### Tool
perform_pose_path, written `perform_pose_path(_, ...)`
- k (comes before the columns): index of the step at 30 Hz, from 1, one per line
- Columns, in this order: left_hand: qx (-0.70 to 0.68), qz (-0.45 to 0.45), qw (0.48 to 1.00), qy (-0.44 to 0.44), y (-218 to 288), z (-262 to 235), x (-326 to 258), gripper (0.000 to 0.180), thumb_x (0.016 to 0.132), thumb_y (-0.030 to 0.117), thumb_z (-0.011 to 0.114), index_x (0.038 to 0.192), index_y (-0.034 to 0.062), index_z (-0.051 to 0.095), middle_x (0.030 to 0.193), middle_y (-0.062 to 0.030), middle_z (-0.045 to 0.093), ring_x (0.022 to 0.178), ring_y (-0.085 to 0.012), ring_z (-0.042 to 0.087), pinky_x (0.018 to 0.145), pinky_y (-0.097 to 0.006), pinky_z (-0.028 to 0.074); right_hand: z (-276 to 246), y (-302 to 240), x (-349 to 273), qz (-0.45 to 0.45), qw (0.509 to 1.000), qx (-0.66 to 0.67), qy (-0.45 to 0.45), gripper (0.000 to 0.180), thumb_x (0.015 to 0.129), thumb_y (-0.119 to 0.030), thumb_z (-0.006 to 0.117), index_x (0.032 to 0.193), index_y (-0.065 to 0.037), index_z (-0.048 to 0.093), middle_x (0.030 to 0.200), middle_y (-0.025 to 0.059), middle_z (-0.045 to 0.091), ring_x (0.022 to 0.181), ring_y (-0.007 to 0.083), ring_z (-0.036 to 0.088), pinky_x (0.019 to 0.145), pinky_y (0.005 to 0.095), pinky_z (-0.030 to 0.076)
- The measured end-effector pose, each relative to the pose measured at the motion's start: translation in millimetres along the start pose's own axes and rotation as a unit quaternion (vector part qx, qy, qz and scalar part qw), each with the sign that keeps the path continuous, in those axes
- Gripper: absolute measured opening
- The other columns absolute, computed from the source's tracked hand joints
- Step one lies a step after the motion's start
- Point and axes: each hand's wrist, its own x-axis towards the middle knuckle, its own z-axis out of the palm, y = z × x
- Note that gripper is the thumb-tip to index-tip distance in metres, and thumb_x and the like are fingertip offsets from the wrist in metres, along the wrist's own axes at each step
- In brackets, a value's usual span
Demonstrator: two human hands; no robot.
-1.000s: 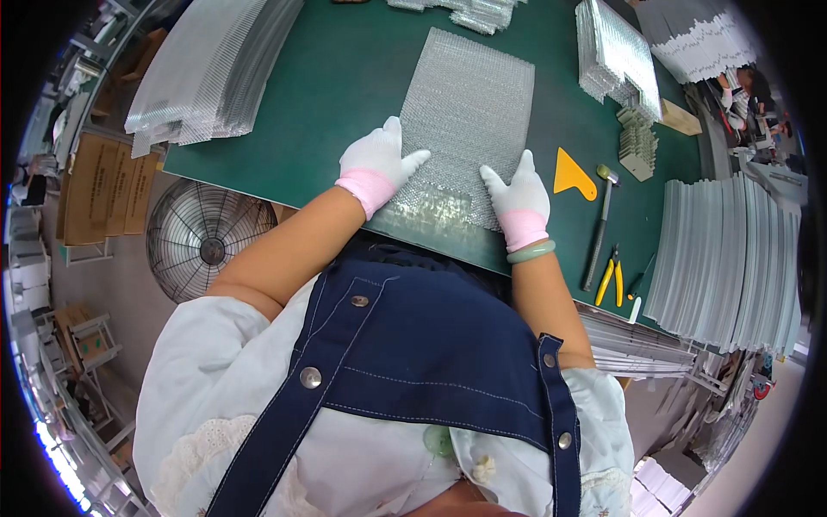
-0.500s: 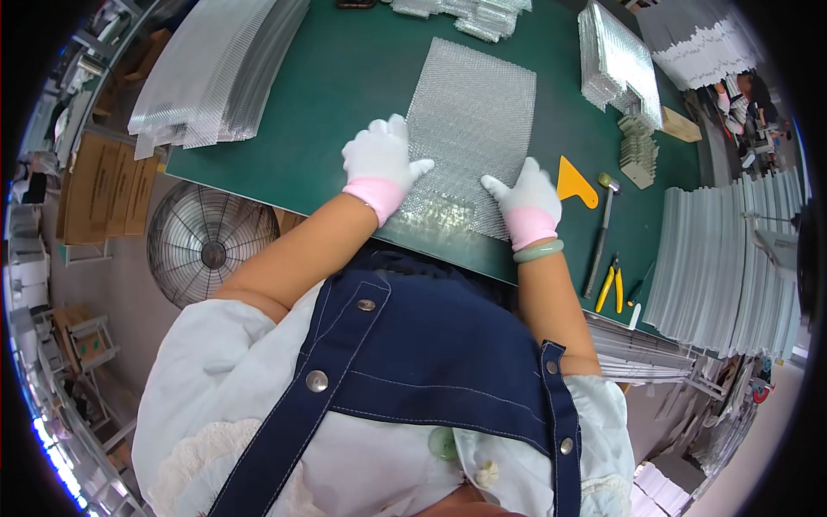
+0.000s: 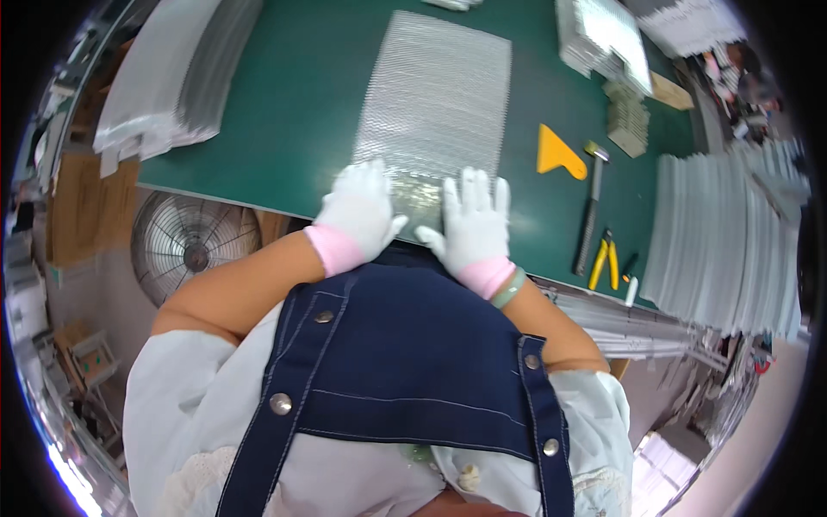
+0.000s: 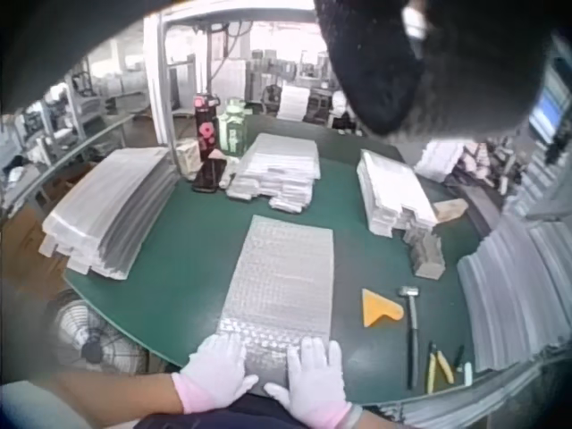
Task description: The person assembles rectangular light fixtures on a factory workbench. They place a mesh panel, insert a small plastic component, and fit two long white frame pieces along the sides. The person uses a handheld stapler to secure the frame to the mesh, repeating this process for multiple units.
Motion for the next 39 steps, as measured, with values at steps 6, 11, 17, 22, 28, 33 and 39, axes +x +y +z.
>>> perform_pose_path(6,-0.069,0.042,0.995,0.054,-13,-15,2,0.035,0.079,0.028,0.071,0.093,-0.0025,0.062,0.096,-0.0172,0.056,0.086,-0.0352,0.059,0.076,-0.045,0.048,-58,162,54,0.044,0.966,0.129,0.220,0.035,0.079,-0.032,0.074,0.105,-0.008,0.069,0.104,0.0121,0.067,0.095,0.0345,0.061,0.085,0.0446,0.049)
perform_pose_path(11,-0.142,0.065,0.985,0.072,-8,-22,0,0.022,0.076,0.020,0.071,0.077,0.0007,0.060,0.080,-0.0130,0.056,0.071,-0.0329,0.058,0.063,-0.046,0.046,-33,350,24,0.144,0.925,-0.238,0.260,0.032,0.073,-0.027,0.080,0.098,-0.011,0.069,0.099,0.0102,0.068,0.095,0.0309,0.065,0.084,0.0432,0.050)
perform_pose_path(17,-0.180,0.032,0.981,0.061,0,-27,-19,0.016,0.078,0.016,0.068,0.072,0.0027,0.063,0.070,-0.0106,0.055,0.067,-0.0322,0.058,0.063,-0.045,0.045,-48,357,31,0.233,0.954,-0.170,0.082,0.029,0.075,-0.028,0.081,0.090,-0.010,0.064,0.088,0.0133,0.070,0.088,0.0344,0.069,0.080,0.0486,0.053)
perform_pose_path(22,-0.170,0.042,0.984,0.044,-5,-19,-25,0.012,0.079,0.015,0.068,0.077,0.0035,0.065,0.073,-0.0117,0.059,0.070,-0.0341,0.059,0.066,-0.046,0.046,-68,375,-12,0.211,0.973,-0.020,0.090,0.034,0.085,-0.026,0.071,0.112,-0.006,0.068,0.104,0.0199,0.069,0.098,0.0348,0.068,0.085,0.0419,0.053)
perform_pose_path(28,-0.456,-0.297,0.839,0.026,12,-25,-78,0.034,0.090,0.031,0.071,0.100,-0.0002,0.064,0.091,-0.0095,0.064,0.076,-0.0168,0.060,0.072,-0.031,0.050,-111,148,-71,0.124,0.815,0.562,0.073,0.032,0.085,-0.012,0.070,0.113,0.004,0.067,0.101,0.0060,0.070,0.094,0.0142,0.064,0.086,0.0308,0.050)
perform_pose_path(33,-0.675,-0.421,0.573,-0.194,11,11,-72,0.081,0.098,0.067,0.042,0.120,-0.0088,0.061,0.102,-0.0148,0.064,0.073,-0.0117,0.052,0.078,-0.029,0.049,-32,-5,-110,0.237,0.609,0.746,-0.129,0.031,0.091,-0.015,0.066,0.117,0.001,0.062,0.096,0.0056,0.068,0.082,0.0128,0.061,0.077,0.0283,0.051)
perform_pose_path(39,-0.759,-0.395,0.500,-0.129,14,31,-78,0.068,0.100,0.056,0.051,0.126,-0.0063,0.058,0.108,-0.0080,0.062,0.079,-0.0080,0.050,0.084,-0.030,0.048,32,-34,-97,0.344,0.361,0.841,-0.209,0.014,0.097,-0.013,0.059,0.109,-0.006,0.057,0.091,0.0009,0.060,0.067,0.0085,0.051,0.066,0.0238,0.049)
